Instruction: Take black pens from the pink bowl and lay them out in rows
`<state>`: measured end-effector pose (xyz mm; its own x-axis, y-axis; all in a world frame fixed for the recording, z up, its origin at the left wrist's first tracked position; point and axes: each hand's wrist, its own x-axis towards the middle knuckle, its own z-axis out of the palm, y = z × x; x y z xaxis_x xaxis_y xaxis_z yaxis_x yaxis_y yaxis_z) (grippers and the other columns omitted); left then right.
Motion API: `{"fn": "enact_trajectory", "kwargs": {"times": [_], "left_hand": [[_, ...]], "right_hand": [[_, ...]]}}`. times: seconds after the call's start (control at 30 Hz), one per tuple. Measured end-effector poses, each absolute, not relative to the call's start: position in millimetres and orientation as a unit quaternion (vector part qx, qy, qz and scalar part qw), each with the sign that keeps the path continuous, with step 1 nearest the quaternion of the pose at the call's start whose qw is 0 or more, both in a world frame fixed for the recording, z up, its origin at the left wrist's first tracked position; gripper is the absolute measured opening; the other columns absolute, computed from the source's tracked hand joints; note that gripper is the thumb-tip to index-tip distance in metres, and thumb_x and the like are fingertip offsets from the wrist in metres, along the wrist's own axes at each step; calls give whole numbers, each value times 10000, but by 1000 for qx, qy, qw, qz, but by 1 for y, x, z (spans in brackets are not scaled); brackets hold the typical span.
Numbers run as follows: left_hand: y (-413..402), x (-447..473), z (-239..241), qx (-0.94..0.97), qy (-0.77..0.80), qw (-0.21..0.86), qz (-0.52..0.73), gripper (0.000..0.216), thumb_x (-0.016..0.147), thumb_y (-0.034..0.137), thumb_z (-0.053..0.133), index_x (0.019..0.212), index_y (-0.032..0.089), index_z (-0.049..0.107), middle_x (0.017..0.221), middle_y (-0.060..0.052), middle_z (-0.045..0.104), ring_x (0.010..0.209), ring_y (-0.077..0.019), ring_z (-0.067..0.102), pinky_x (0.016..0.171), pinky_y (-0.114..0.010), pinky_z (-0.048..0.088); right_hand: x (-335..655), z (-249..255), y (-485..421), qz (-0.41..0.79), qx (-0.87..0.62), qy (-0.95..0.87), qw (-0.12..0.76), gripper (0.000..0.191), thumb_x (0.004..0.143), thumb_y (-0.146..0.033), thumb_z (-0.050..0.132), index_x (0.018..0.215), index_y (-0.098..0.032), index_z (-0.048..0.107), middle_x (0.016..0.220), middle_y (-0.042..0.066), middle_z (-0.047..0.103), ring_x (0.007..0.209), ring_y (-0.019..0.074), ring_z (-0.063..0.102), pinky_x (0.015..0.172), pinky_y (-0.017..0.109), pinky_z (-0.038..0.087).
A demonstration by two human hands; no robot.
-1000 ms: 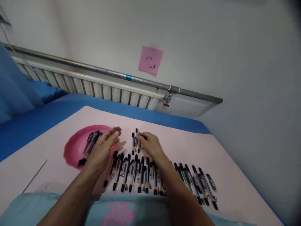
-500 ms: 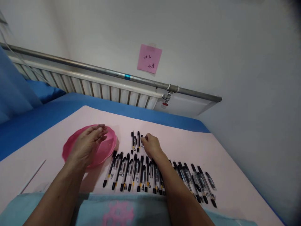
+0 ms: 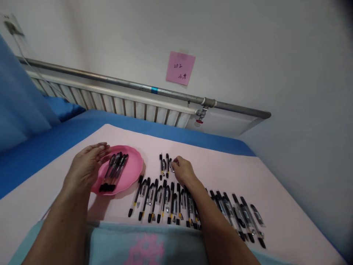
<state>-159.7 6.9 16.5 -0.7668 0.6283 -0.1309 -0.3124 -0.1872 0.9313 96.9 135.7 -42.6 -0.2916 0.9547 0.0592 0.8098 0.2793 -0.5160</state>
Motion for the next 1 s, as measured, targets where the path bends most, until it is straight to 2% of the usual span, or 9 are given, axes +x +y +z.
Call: {"fn": "enact_trajectory", "kwargs": {"times": [0.1,0.17,0.33,0.43,0.53,0.7,0.83,0.93,1.0], "left_hand": [[5,-160,17,193,634,269,698,112,624,189,627,727,150,605,747,-44,637,699,-161,616,637,-276,495],[5,-160,14,254,725,225,600,143,651,235,599,773,163,615,774,-53,649,709,-172,613,641,-280,482],[9,-160,0,360,869,119,319,125,654,242,557,732,173,627,755,-117,671,793,-296,607,700,-375,424],[12,-161,-8,365,883,114,273,91,617,206,568,679,161,616,722,-166,669,799,-357,606,689,-403,402],[13,-164,-13,368,886,117,255,110,613,198,564,701,163,621,734,-176,674,800,-362,611,671,-390,397],[12,-171,-11,344,881,126,299,253,596,170,575,841,145,633,766,-162,676,795,-350,615,656,-390,404],[13,-156,0,336,831,159,413,321,700,283,550,997,169,590,807,-89,678,724,-233,637,634,-330,453],[16,-129,9,299,644,311,633,327,664,294,643,956,163,581,787,-43,667,673,-164,631,633,-286,482],[18,-110,14,256,518,397,713,331,596,235,719,886,142,591,758,-35,661,657,-146,622,640,-280,491]], "right_hand": [[97,-43,137,204,-569,-774,189,159,773,-220,486,815,-165,629,730,42,637,691,144,545,617,223,348],[98,-42,138,209,-569,-771,194,157,773,-226,490,822,-164,626,731,43,633,687,144,542,620,223,350],[101,-37,139,215,-573,-765,199,178,777,-248,483,834,-155,624,730,54,628,678,153,539,616,233,355],[102,-34,138,218,-570,-766,201,176,770,-248,488,823,-155,628,711,52,626,676,154,540,620,234,358],[101,-35,137,221,-566,-768,204,176,765,-249,488,820,-156,627,702,50,625,670,153,541,617,235,361],[102,-32,138,224,-561,-766,219,172,761,-250,484,810,-158,621,698,48,621,672,160,541,628,252,369],[93,-11,124,250,-542,-760,256,163,769,-250,475,790,-171,615,728,32,625,688,147,549,651,250,390],[77,9,97,405,-450,-747,274,171,782,-283,484,803,-178,618,772,22,631,648,123,545,597,233,400],[65,18,78,533,-367,-730,221,182,790,-316,496,853,-193,615,765,5,627,556,93,515,520,214,383]]}}
